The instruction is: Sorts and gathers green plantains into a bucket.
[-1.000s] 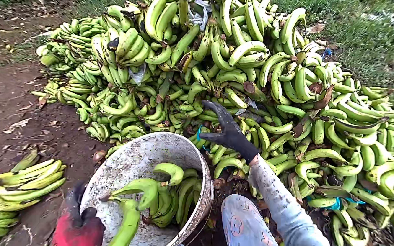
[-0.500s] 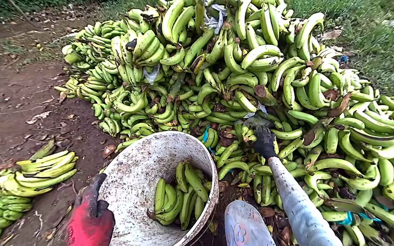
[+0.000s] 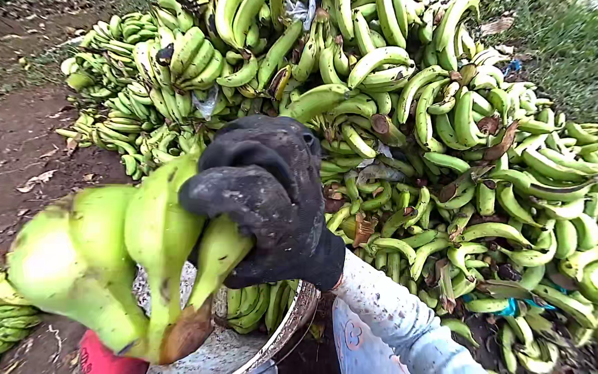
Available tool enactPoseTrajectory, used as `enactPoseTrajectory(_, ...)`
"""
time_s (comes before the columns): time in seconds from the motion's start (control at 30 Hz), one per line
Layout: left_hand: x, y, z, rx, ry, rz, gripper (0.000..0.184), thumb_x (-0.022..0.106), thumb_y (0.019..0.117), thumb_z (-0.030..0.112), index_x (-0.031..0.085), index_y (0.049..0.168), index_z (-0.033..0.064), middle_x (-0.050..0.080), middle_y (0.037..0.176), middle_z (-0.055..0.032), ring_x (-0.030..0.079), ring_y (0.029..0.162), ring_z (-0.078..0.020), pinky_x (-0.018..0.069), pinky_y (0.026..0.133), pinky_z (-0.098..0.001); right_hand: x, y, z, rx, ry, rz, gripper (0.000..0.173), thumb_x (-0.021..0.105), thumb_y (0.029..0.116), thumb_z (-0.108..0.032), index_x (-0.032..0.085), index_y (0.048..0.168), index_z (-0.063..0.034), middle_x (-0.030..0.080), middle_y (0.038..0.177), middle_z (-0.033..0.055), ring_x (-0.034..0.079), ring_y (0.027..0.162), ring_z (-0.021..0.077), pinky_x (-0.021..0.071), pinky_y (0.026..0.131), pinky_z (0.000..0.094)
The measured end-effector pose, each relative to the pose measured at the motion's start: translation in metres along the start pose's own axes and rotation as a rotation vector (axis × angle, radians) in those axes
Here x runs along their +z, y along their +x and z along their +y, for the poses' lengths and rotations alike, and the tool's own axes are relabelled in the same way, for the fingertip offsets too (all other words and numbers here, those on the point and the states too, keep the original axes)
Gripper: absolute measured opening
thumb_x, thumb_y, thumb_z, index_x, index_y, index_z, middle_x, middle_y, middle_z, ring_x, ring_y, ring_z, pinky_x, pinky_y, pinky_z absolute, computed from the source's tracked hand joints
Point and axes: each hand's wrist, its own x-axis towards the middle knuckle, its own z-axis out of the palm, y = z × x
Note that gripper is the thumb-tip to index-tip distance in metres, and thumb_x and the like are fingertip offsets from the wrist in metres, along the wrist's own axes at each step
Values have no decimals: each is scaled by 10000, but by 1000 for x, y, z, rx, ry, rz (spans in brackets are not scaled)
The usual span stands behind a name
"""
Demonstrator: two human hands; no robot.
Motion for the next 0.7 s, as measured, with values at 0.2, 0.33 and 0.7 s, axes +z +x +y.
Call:
enactPoseTrajectory(0.2, -2, 7, -19, 80, -59, -16, 569, 433, 1010, 39, 351, 1571, -11, 426, 1563, -272, 430, 1449, -399, 333, 1201, -524, -25, -52, 21, 569, -76, -811, 905, 949, 660, -361, 571, 1467, -198, 433, 1589, 142, 314, 1502, 393, 334, 1129, 675)
enactPoseTrajectory(0.33, 2, 7, -15, -30, -8, -7, 576, 439, 1015, 45, 365, 1586, 60, 462, 1527, -287, 480, 1393, -444, 365, 1153, -587, -153, -144, 104, 1145, -863, -588, 963, 841, 828, -469, 332, 1611, -235, 158, 1704, 204, 154, 1544, 495, 249, 1110, 784)
enactPoseTrajectory(0.7, 9, 3, -23, 64, -34, 13, 583, 434, 992, -16, 414, 1564, 88, 489, 1508, -272, 495, 1373, -450, 391, 1118, -618, -207, -120, 70, 623, -840, -348, 306, 806, 875, -168, 673, 1138, -83, 572, 1255, 211, 525, 1238, 410, 473, 995, 558)
